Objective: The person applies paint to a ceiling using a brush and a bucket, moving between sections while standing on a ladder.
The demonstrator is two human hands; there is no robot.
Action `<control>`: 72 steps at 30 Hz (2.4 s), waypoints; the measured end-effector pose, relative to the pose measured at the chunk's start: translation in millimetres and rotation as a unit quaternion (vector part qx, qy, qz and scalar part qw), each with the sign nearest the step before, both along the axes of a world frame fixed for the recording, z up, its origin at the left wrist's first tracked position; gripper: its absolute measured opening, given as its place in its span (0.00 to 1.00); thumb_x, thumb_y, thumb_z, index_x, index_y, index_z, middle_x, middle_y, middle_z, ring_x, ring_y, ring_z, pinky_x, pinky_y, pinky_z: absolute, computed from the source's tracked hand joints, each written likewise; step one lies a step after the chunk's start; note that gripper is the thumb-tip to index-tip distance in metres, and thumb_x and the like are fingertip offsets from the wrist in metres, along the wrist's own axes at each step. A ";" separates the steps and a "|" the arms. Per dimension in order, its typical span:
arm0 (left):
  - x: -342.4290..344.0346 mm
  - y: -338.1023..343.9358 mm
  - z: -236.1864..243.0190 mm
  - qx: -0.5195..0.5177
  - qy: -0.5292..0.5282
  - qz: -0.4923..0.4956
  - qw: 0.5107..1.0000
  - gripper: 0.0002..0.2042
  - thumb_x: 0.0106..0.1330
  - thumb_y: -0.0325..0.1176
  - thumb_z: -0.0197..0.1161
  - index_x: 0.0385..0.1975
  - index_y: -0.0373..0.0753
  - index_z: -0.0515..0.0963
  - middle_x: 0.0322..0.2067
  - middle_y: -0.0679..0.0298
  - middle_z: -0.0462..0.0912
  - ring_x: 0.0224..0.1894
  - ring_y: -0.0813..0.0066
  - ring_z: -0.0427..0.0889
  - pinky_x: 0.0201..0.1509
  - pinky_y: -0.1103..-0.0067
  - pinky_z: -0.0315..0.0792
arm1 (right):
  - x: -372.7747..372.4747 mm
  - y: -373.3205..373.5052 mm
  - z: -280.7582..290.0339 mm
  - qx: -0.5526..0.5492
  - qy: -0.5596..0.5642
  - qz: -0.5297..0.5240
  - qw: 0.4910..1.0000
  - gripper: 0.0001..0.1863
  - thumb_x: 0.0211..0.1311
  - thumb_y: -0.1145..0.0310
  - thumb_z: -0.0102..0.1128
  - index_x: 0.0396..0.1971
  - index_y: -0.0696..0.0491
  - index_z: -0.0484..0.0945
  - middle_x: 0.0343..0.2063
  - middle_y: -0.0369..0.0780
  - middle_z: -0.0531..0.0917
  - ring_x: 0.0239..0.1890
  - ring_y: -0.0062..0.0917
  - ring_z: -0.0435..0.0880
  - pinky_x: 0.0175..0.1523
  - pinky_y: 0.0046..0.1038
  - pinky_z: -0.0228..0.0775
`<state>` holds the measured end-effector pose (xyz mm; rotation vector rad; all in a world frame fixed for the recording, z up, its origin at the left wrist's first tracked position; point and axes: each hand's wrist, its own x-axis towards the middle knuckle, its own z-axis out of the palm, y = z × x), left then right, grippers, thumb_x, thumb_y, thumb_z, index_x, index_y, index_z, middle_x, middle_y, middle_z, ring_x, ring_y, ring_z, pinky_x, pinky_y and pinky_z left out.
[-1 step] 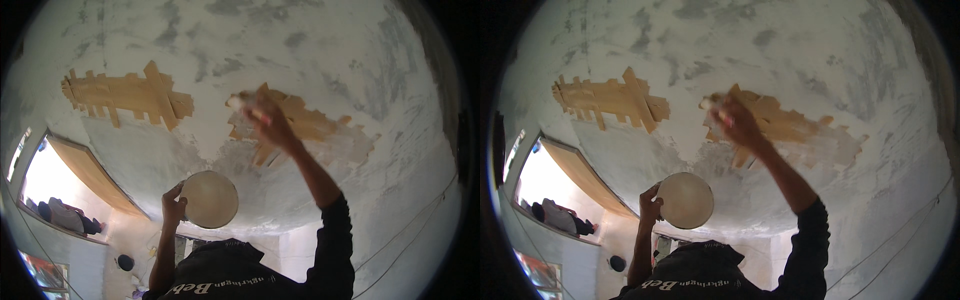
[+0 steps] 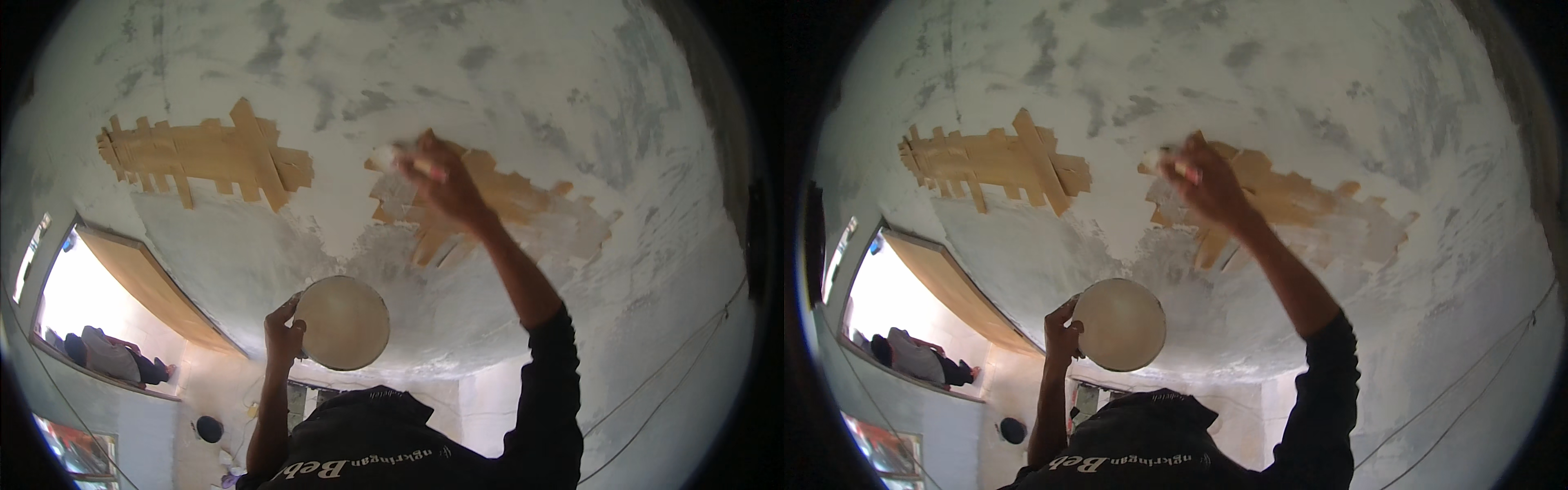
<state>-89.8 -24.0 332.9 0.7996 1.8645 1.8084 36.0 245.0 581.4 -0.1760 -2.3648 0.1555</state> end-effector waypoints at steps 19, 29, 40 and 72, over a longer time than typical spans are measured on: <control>7.5 -7.5 3.7 -0.001 -0.013 -0.008 1.000 0.29 0.42 0.19 0.49 0.51 0.29 0.77 0.47 0.48 0.82 0.53 0.64 0.80 0.59 0.74 0.69 | 39.4 3.7 -211.0 0.121 -0.051 -0.134 0.982 0.13 0.56 0.67 0.61 0.37 0.61 0.79 0.48 0.55 0.71 0.58 0.47 0.71 0.56 0.39 0.72; 13.8 -7.2 9.7 -0.023 -0.020 -0.012 0.999 0.32 0.40 0.18 0.48 0.53 0.34 0.78 0.41 0.55 0.84 0.26 0.71 0.82 0.21 0.80 0.75 | 57.5 -32.3 -132.7 0.005 -0.118 -0.045 0.992 0.08 0.54 0.68 0.61 0.31 0.56 0.79 0.41 0.48 0.74 0.50 0.39 0.73 0.49 0.37 0.74; 9.6 -8.6 -8.7 -0.022 -0.034 -0.010 0.999 0.30 0.45 0.15 0.47 0.53 0.34 0.77 0.47 0.53 0.83 0.38 0.73 0.82 0.34 0.79 0.77 | 69.0 -13.7 6.0 0.157 -0.010 -0.108 0.982 0.06 0.57 0.68 0.65 0.33 0.53 0.81 0.36 0.42 0.71 0.44 0.33 0.75 0.40 0.34 0.77; 7.7 10.3 -17.4 -0.035 -0.002 -0.058 0.998 0.29 0.44 0.16 0.48 0.52 0.30 0.76 0.49 0.52 0.82 0.55 0.65 0.79 0.61 0.73 0.68 | 122.7 12.0 -110.8 -0.012 -0.031 -0.072 0.997 0.09 0.53 0.75 0.64 0.35 0.55 0.77 0.39 0.44 0.71 0.41 0.37 0.75 0.39 0.32 0.75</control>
